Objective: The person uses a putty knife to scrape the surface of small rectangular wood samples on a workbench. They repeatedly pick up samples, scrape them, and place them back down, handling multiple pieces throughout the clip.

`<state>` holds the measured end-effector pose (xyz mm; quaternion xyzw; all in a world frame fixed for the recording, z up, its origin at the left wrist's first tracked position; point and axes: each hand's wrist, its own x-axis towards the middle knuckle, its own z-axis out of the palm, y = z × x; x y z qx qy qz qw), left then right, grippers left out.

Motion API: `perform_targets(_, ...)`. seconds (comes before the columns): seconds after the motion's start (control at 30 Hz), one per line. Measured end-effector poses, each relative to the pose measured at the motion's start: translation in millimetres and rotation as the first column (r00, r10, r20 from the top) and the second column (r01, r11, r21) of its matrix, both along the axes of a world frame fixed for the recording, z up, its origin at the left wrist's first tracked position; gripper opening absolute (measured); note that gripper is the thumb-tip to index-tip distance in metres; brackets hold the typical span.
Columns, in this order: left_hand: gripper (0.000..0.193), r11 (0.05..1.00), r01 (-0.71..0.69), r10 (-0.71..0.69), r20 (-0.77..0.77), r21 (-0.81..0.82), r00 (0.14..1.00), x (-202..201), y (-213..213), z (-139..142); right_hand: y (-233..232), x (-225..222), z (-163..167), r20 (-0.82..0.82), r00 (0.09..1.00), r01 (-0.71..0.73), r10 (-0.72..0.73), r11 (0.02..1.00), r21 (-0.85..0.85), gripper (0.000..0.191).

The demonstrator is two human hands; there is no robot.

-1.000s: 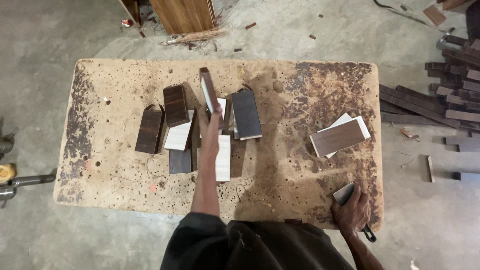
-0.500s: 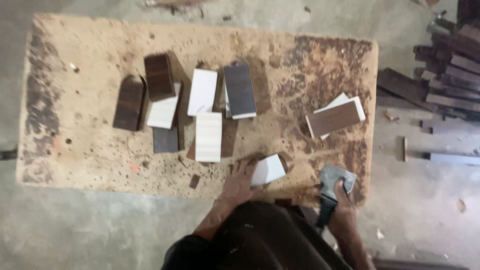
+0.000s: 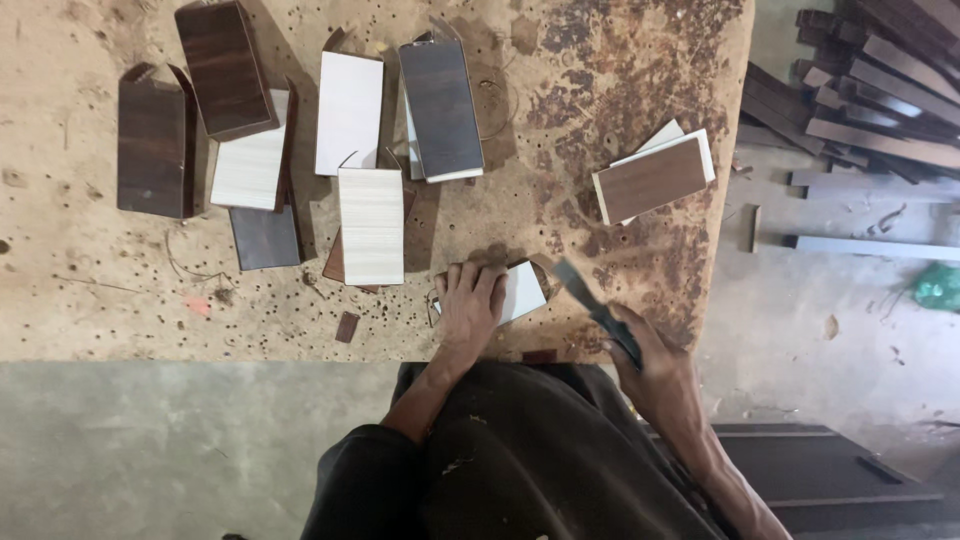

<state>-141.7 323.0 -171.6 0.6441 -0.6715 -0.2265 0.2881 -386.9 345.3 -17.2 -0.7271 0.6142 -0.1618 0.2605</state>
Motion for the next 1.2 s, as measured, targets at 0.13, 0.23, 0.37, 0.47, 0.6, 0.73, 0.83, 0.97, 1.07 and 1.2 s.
perform_targets(0.13,0.016,1.000,-0.007,0.007,0.006,-0.001,1.000,-1,-1,-10,-27,26,3,-0.120,0.989,-0.085,0.089,0.996,0.040,0.034)
perform_targets(0.23,0.015,1.000,-0.006,0.006,0.010,-0.012,1.000,0,-1,-13,-39,27,-4,-0.188,0.976,-0.088,0.111,0.988,0.128,0.030)
perform_targets(0.37,0.017,1.000,0.000,0.000,-0.001,-0.020,1.000,2,-4,-10,-56,20,-16,-0.249,0.943,-0.174,0.218,0.966,0.189,0.023)
perform_targets(0.47,0.016,1.000,-0.022,0.021,-0.029,-0.005,0.999,3,-6,-11,-70,23,-20,-0.264,0.934,-0.184,0.241,0.958,0.221,0.018)
perform_targets(0.6,0.018,1.000,-0.028,0.028,-0.032,-0.005,0.999,1,-2,-18,-104,36,-23,-0.281,0.908,-0.210,0.311,0.918,0.337,0.016)
perform_targets(0.73,0.019,0.999,-0.023,0.024,-0.047,0.033,0.999,1,2,-24,-143,68,-33,-0.435,0.775,-0.293,0.458,0.871,0.396,0.012)
perform_targets(0.83,0.030,0.996,0.023,-0.030,0.088,0.081,0.996,0,-1,-22,-163,85,-39,-0.552,0.593,-0.317,0.586,0.800,0.509,0.009)
perform_targets(0.97,0.077,0.963,0.244,-0.216,0.220,-0.111,0.951,-2,-9,-4,-152,44,-35,-0.323,0.871,-0.155,0.371,0.830,0.535,0.019)
perform_targets(1.07,0.076,0.892,0.386,-0.449,0.371,0.234,0.813,6,-11,14,-100,-12,-30,-0.031,0.994,-0.087,0.100,0.953,0.289,0.030)
perform_targets(1.2,0.056,0.844,0.512,-0.531,0.105,0.159,0.841,38,-25,26,-21,-61,-16,-0.013,0.953,0.271,-0.303,0.832,0.485,0.029)
